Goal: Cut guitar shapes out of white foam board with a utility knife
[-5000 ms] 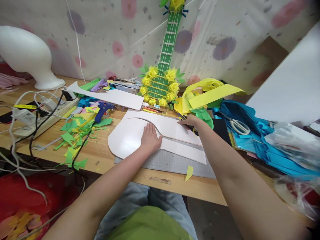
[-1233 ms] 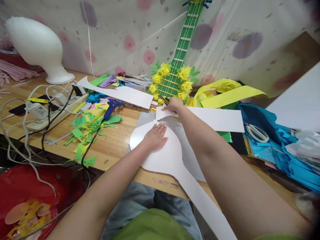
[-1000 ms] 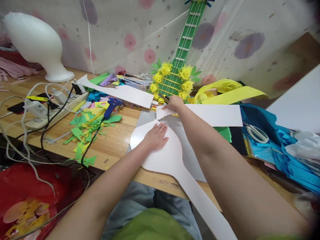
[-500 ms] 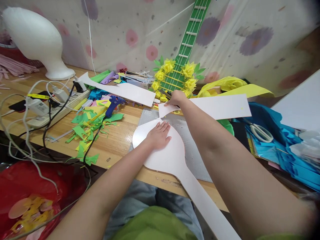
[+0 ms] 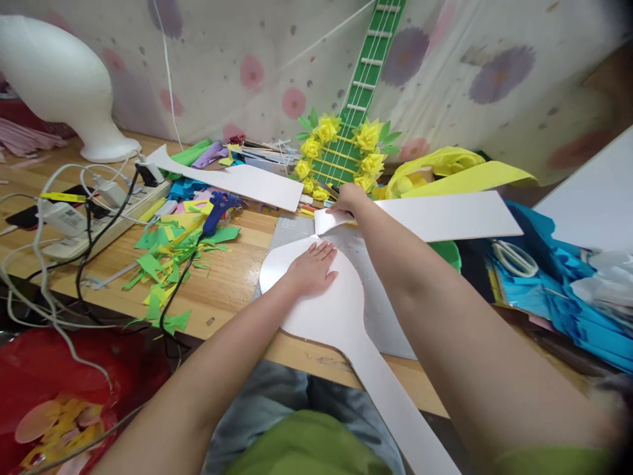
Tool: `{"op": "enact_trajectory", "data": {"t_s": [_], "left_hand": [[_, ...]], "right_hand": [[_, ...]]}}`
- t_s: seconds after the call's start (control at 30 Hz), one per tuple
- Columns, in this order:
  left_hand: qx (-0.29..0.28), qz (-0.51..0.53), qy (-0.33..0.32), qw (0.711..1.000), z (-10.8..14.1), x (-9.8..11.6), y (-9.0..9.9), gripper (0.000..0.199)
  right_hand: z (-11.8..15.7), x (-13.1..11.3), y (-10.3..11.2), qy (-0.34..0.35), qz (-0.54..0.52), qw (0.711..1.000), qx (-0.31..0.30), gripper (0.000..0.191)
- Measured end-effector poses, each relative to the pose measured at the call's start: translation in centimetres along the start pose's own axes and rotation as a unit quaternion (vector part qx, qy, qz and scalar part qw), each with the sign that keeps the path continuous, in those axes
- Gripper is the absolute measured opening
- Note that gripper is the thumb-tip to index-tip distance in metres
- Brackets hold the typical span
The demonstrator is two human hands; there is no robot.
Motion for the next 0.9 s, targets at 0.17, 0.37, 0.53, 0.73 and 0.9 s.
{"op": "enact_trajectory", "data": {"t_s": [0.17,0.37,0.53,0.73,0.9], "left_hand": [[0.115,-0.02,0.107,0.987,0.7,-0.9,1.4,0.048],[0.086,-0.008,0.148,0.985,0.6,-1.3,1.2,0.048],[0.086,-0.006,0.154,0.984,0.6,-1.2,1.4,0.049],[0.119,-0.006,0.163,0.979,0.9,-1.2,1.7,0.041],[0.13,-0.009,0.162,0.978,0.9,-1.1,1.6,0.038]], "right_hand": [[2.5,0.6,-0.9,-0.003,-0.053,0.997,0.049,0.054],[7.1,-1.7,-3.3,0.182,-0.036,0.982,-0.042,0.049],[8.8,-2.4,-4.3,0.233,0.045,0.971,-0.043,0.045],[8.8,-2.4,-3.8,0.257,0.081,0.962,-0.035,0.043],[9.1,-3.0,-3.0,0.277,0.12,0.953,-0.032,0.044]]}}
Point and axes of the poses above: each hand's wrist, its own z-axis away from the middle knuckle, its own y-axis out of the back of the hand, x = y × z, the point moved 6 cm from there along -z, towards the middle knuckle, and after that the axes turned 2 degrees about -x, right-handed, at the moved point
